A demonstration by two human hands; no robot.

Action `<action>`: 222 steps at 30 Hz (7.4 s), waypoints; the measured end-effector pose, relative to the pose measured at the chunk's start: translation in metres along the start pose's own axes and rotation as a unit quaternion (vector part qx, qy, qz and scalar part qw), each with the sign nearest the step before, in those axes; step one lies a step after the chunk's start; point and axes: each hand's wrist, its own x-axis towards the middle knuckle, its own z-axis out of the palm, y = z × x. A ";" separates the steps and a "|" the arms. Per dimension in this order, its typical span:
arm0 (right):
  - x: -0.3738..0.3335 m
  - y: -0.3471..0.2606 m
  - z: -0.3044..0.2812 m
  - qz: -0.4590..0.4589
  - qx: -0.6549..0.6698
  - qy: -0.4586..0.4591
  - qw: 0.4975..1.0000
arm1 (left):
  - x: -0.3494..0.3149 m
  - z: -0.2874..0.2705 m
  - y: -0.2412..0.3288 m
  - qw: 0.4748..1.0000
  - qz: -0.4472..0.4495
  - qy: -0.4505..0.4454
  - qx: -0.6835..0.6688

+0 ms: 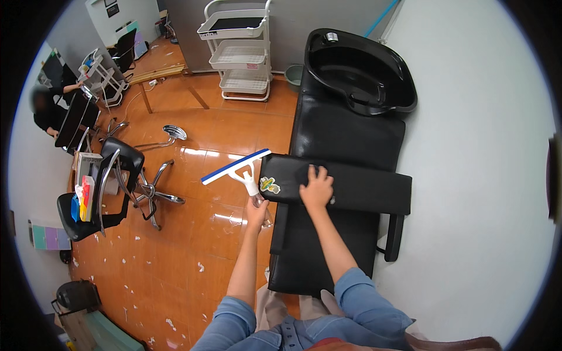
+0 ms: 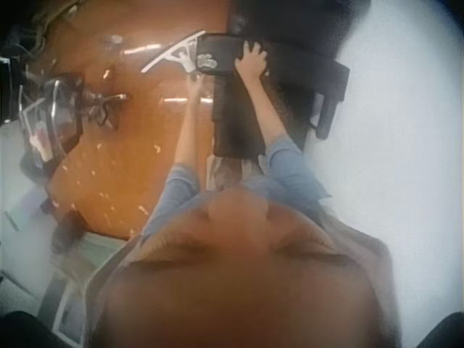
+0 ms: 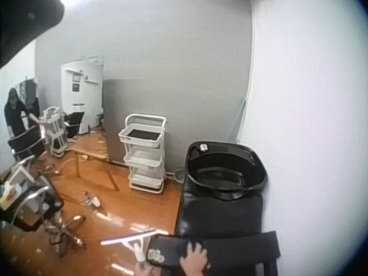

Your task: The person sprays a black salon chair with a liquid, wipes the surface with a cloth, and adjusts a detachable footrest part of the chair.

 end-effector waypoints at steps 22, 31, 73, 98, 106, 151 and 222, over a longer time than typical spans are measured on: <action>0.059 -0.071 0.026 -0.150 -0.007 0.015 0.989 | -0.002 0.004 0.000 0.989 -0.024 0.016 -0.143; -0.002 -0.062 0.017 -0.274 0.061 -0.045 0.959 | -0.005 0.001 0.004 0.981 -0.062 0.074 -0.167; -0.069 0.091 -0.009 -0.443 -0.023 0.032 0.896 | -0.016 0.049 0.038 0.984 -0.018 -0.133 -0.121; -0.056 0.342 -0.049 0.172 0.054 0.018 0.984 | -0.094 0.183 0.014 0.996 -0.003 -0.077 0.037; -0.101 0.315 -0.037 0.225 0.051 0.037 0.972 | -0.114 0.156 0.007 0.995 -0.005 -0.081 0.064; -0.225 0.165 0.030 0.062 0.469 0.043 0.880 | -0.191 0.105 -0.123 0.849 -0.096 -0.518 0.040; -0.283 0.285 0.035 0.241 0.686 0.165 0.667 | -0.112 0.160 -0.234 0.947 0.112 -0.299 -0.031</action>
